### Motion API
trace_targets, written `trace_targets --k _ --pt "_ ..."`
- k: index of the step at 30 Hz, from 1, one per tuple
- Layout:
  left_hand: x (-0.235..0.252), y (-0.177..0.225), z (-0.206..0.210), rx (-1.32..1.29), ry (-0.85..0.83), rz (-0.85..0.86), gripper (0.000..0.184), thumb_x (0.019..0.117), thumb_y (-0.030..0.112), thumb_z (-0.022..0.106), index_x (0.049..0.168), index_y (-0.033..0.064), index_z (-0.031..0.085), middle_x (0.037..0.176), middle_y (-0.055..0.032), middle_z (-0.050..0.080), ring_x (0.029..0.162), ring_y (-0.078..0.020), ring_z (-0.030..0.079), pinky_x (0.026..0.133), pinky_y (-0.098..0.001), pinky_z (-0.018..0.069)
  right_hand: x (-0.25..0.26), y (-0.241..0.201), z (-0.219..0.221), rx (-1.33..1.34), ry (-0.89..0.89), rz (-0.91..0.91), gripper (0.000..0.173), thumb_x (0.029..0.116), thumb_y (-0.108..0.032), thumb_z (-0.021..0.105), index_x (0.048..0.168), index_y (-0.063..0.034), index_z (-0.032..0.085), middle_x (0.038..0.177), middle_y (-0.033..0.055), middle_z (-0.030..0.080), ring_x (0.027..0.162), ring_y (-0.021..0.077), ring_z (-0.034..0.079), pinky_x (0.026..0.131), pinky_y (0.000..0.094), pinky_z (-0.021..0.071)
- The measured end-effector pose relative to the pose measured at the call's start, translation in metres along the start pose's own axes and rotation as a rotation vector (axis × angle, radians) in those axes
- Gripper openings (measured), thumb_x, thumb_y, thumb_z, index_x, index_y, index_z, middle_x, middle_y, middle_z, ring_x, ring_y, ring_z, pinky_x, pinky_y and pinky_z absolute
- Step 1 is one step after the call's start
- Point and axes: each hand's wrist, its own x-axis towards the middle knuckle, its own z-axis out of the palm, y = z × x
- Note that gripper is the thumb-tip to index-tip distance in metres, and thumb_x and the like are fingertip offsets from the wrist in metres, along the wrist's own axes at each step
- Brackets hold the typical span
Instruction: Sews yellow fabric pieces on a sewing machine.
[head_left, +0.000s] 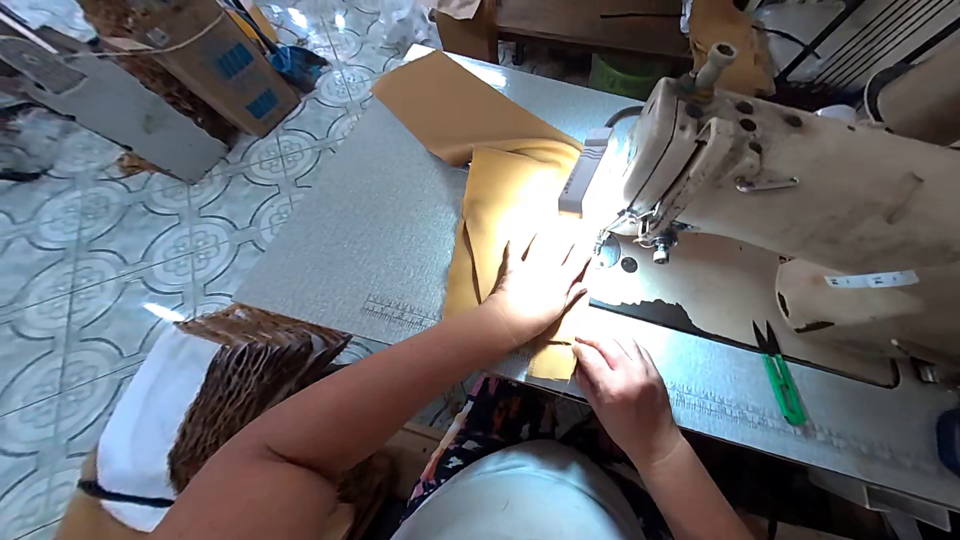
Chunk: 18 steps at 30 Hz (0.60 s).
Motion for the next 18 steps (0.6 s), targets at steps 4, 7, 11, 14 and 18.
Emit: trace_targets --k 4,7,11,14,18 --pt "0.001 -0.008 0.002 -0.060 -0.019 -0.031 0.055 0.1045 0.056 0.039 0.156 0.0374 0.043 0.166 -0.0074 0.034 0.153 -0.0460 0.020 0.106 -0.0830 0.0200 0.000 -0.001 -0.001 -0.015 -0.001 0.000 0.018 0.0974 -0.018 0.061 0.095 -0.0137 0.078 0.102 0.0037 0.077 0.089 0.0220 0.072 0.075 0.0342 0.0575" --pt "0.001 -0.009 0.003 -0.034 -0.013 -0.031 0.053 0.1040 0.053 0.039 0.155 0.0395 0.042 0.166 -0.0058 0.033 0.153 -0.0452 0.020 0.105 -0.0814 0.0224 0.001 -0.001 -0.002 -0.028 -0.006 -0.005 0.018 0.0978 -0.018 0.061 0.095 -0.0134 0.078 0.100 0.0041 0.077 0.086 0.0221 0.071 0.073 0.0341 0.0566" --pt "0.000 -0.009 0.007 -0.034 0.028 -0.020 0.052 0.1037 0.045 0.039 0.156 0.0384 0.043 0.165 -0.0057 0.035 0.153 -0.0452 0.021 0.104 -0.0822 0.0217 0.001 -0.002 -0.003 -0.061 -0.017 -0.005 0.019 0.0977 -0.019 0.060 0.094 -0.0146 0.078 0.100 0.0033 0.077 0.085 0.0223 0.071 0.072 0.0353 0.0557" --pt "0.002 -0.011 0.011 -0.042 0.081 -0.006 0.052 0.1029 0.045 0.038 0.154 0.0377 0.046 0.163 -0.0062 0.039 0.152 -0.0451 0.024 0.105 -0.0820 0.0221 0.003 0.000 -0.002 -0.064 -0.012 -0.006 0.019 0.0979 -0.020 0.060 0.094 -0.0151 0.078 0.100 0.0029 0.077 0.086 0.0224 0.071 0.073 0.0360 0.0554" --pt "0.015 -0.014 0.008 -0.055 0.081 -0.016 0.051 0.1026 0.043 0.040 0.152 0.0376 0.047 0.161 -0.0021 0.042 0.151 -0.0430 0.027 0.105 -0.0815 0.0232 0.013 0.008 0.002 -0.075 -0.001 -0.007 0.019 0.0979 -0.019 0.060 0.095 -0.0140 0.078 0.100 0.0052 0.077 0.090 0.0242 0.072 0.077 0.0378 0.0579"
